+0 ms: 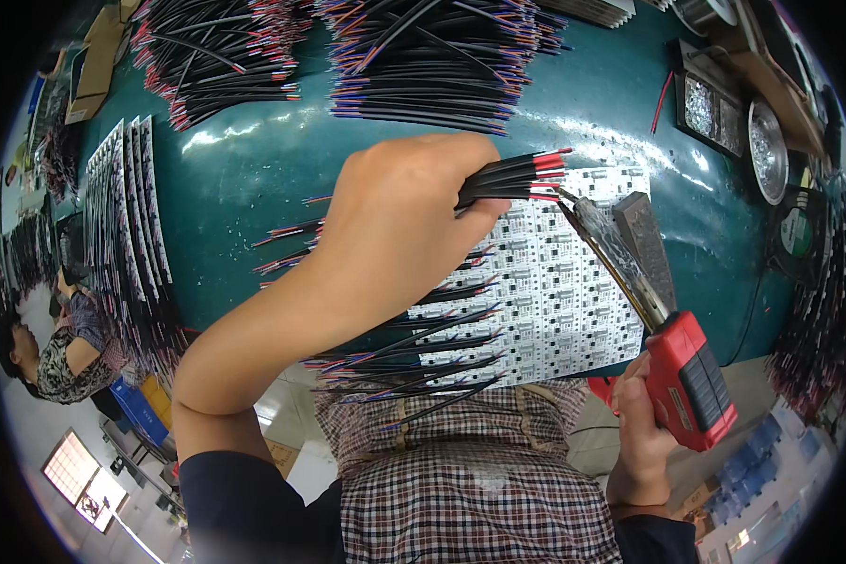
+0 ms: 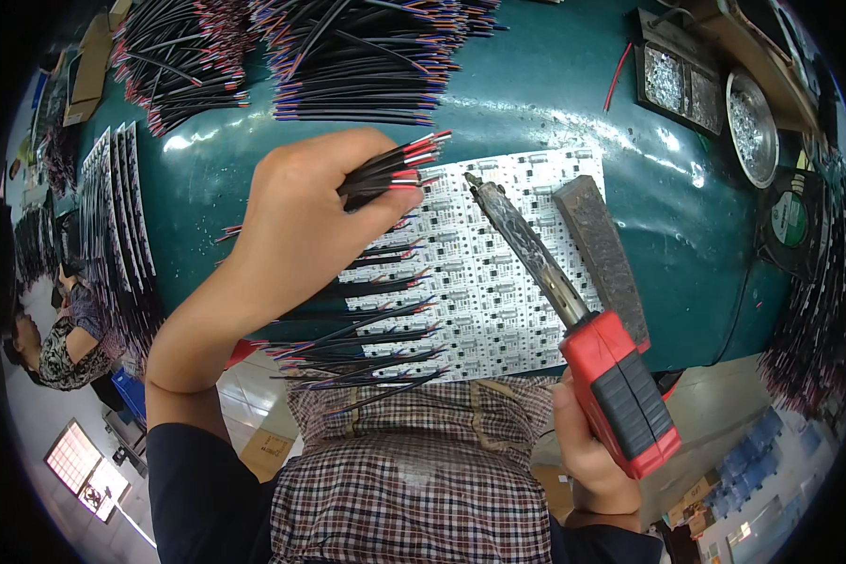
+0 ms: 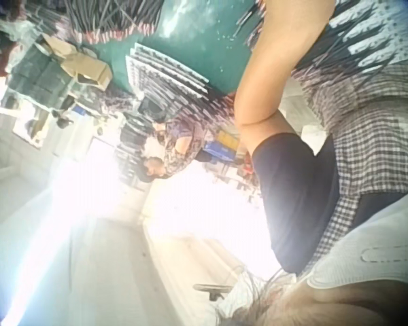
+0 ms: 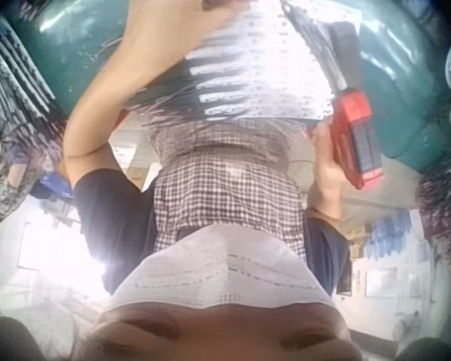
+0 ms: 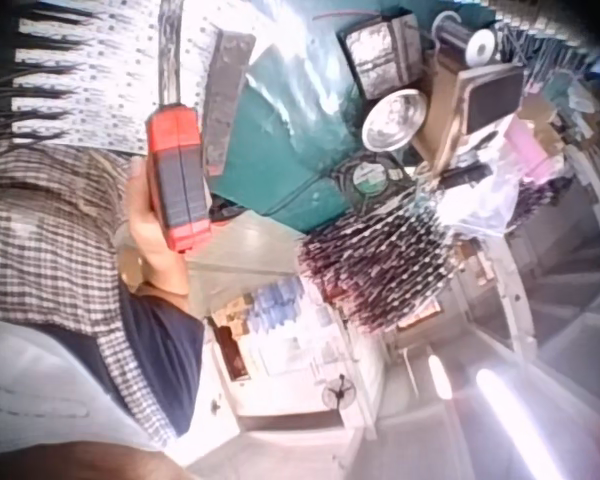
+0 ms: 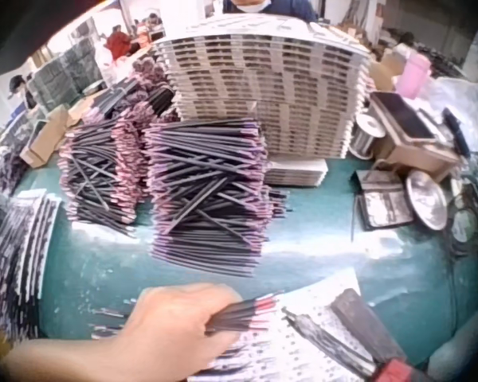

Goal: The person solders wires onto small LED circuit boards using a soldering iron and solder wire.

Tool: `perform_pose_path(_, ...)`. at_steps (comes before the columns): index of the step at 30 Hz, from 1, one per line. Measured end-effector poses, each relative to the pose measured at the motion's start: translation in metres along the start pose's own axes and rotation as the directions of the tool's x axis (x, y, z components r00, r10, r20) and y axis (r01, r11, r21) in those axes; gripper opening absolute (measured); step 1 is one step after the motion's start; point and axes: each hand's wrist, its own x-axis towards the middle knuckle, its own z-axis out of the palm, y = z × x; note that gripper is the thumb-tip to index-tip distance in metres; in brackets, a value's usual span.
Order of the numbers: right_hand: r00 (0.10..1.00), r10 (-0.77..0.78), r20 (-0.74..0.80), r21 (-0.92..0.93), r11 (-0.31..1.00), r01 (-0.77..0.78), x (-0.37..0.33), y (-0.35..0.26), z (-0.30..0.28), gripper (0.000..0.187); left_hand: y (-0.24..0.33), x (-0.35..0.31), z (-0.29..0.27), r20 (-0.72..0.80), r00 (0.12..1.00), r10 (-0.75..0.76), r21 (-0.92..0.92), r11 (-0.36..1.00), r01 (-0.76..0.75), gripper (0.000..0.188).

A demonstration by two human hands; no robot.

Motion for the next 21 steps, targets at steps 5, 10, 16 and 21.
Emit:
perform_pose_path(5,1.000,0.025,-0.004,0.028,0.999,-0.025,0.006,-0.002,0.001,0.032,-0.008,-0.002,0.010,0.031,0.999,0.035,0.075,0.996,-0.038,0.018)
perform_pose_path(10,0.982,-0.180,-0.050,-0.023,0.984,0.179,0.017,0.002,0.016,0.023,-0.005,-0.001,0.012,0.086,0.996,0.020,0.172,0.985,-0.034,0.019)
perform_pose_path(16,0.992,-0.118,-0.036,-0.049,0.992,0.116,0.017,-0.001,0.015,0.030,0.000,0.003,0.016,0.052,0.996,-0.069,0.116,0.991,0.063,0.019)
perform_pose_path(21,0.991,-0.130,0.022,-0.137,0.982,0.132,0.019,-0.004,0.012,0.028,-0.005,0.002,0.023,0.008,1.000,-0.024,0.141,0.990,0.022,0.019)
